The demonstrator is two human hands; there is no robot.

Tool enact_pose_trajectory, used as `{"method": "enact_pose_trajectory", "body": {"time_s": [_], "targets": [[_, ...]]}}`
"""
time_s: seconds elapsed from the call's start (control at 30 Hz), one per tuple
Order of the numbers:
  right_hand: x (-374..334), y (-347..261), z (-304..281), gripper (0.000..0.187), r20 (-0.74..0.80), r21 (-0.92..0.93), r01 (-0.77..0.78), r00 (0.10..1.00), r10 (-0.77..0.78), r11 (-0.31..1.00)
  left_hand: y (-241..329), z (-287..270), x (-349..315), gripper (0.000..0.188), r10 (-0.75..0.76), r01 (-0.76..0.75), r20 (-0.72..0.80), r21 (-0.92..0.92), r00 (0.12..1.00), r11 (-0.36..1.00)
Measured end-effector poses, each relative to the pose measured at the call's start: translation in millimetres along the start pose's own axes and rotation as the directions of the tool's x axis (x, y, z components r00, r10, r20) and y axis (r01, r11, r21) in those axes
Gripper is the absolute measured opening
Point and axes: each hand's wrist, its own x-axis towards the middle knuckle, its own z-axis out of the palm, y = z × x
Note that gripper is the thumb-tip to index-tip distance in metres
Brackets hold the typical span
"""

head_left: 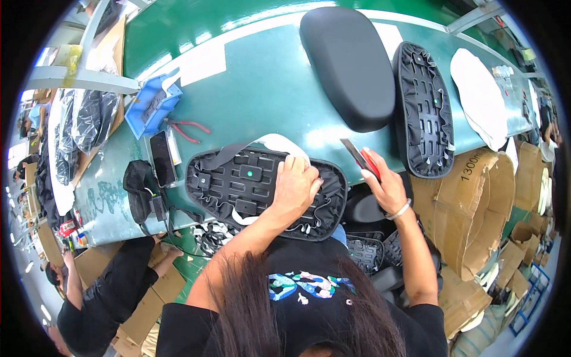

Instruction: Trimming excess material from motorcycle seat bases using a utility knife.

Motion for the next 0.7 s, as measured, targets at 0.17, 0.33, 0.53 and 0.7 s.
{"method": "enact_pose_trajectory", "body": {"time_s": [0.17,0.33,0.53,0.7], "targets": [[0.0,-1.3,-33.9,0.048,0.277,-0.283,0.193,0.954,-0.112,0.939,-1.5,-16.1,17.1,0.031,-0.051,0.05,0.008,0.092,0.999,0.995],[24.7,-16.0,-42.0,0.043,0.311,-0.202,0.212,0.94,-0.142,0.956,-17.8,-24.5,27.6,0.031,0.018,-0.024,0.115,0.055,0.993,0.998],[62.3,-30.0,-42.0,0.045,0.527,-0.289,0.347,0.836,-0.154,0.892,-22.4,-24.1,25.8,0.024,0.002,0.028,0.21,-0.14,0.978,0.99],[78.8,-36.3,-24.6,0.047,0.68,-0.357,0.591,0.695,-0.232,0.724,-32.5,-25.8,35.0,0.03,0.059,0.035,0.271,-0.33,0.961,0.943]]}}
